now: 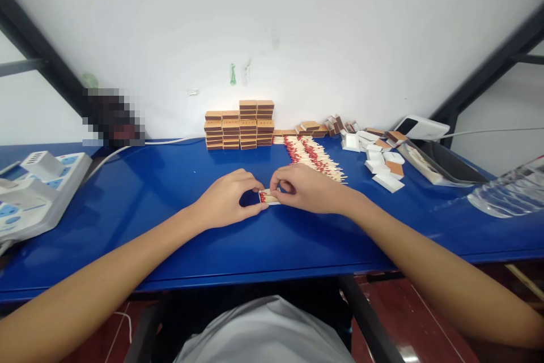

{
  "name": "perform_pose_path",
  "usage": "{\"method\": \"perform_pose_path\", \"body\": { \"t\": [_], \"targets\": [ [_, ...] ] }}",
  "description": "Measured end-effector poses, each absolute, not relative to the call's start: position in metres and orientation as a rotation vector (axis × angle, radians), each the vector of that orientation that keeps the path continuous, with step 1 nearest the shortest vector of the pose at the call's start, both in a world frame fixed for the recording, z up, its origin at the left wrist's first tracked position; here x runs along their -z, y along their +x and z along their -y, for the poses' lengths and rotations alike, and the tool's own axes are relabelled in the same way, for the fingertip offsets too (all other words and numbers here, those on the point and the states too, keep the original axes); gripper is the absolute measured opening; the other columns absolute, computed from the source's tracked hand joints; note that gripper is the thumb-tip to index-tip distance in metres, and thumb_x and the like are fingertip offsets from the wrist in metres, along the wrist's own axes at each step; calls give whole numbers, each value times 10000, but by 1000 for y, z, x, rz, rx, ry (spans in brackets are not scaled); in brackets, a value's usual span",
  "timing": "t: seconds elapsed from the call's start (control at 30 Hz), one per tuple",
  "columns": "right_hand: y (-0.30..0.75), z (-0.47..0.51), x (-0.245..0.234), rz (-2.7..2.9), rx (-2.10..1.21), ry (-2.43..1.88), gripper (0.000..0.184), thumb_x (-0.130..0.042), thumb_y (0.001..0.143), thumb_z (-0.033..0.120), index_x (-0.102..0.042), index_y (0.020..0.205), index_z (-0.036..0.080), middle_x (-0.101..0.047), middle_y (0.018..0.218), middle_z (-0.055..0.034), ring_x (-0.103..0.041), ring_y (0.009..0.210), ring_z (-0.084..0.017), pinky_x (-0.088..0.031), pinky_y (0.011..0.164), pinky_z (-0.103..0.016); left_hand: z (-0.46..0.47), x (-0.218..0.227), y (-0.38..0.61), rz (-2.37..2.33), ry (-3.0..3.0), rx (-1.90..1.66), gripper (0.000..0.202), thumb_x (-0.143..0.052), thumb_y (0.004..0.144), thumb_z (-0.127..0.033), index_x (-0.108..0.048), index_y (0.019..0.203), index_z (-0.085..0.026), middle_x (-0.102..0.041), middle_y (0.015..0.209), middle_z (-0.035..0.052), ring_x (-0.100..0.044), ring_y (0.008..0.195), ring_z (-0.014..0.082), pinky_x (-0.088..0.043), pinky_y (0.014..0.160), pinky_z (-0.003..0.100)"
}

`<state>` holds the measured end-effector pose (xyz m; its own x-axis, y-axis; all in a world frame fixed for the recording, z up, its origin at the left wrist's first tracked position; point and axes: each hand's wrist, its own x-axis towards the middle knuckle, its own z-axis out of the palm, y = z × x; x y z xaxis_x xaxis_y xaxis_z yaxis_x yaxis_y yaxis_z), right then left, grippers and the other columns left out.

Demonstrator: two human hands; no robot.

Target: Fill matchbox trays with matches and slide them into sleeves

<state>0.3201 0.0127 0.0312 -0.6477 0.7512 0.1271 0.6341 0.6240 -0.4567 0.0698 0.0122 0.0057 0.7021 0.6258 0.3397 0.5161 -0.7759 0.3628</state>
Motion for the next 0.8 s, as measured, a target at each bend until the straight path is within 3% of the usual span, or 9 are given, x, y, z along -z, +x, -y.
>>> {"method": "perform_pose_path", "body": {
  "t": [0.13,0.37,0.67,0.8],
  "targets": [
    [314,-8,-29,2562,-444,-1127,111,-623,973,244,-711,940,184,-627,783,-17,-528,720,-158,-342,677,-289,-12,-5,69,-909,2665,-666,212,-753,981,-390,-739,1057,-192,-767,1049,55,-681,1000,245,-557,883,389],
    [377,-35,-38,2406,-275,-1366,187,-616,928,315,-723,838,191,-625,679,-23,-513,624,-165,-324,642,-310,-11,-7,66,-923,2655,-655,237,-761,980,-387,-757,1137,-209,-767,1070,56,-687,1023,243,-562,912,388],
    [401,-52,-31,2553,-384,-1448,158,-606,848,268,-693,731,206,-679,699,-24,-510,620,-159,-346,624,-305,-12,-5,64,-923,2666,-661,234,-757,982,-388,-757,1141,-215,-770,1089,59,-691,1025,243,-572,908,394],
    [398,-50,-31,2525,-356,-1458,162,-607,864,296,-735,817,208,-650,680,-10,-510,619,-160,-360,631,-305,-11,-5,63,-919,2671,-660,230,-755,982,-387,-758,1136,-215,-769,1081,60,-692,1022,244,-574,914,397]
  ]
}}
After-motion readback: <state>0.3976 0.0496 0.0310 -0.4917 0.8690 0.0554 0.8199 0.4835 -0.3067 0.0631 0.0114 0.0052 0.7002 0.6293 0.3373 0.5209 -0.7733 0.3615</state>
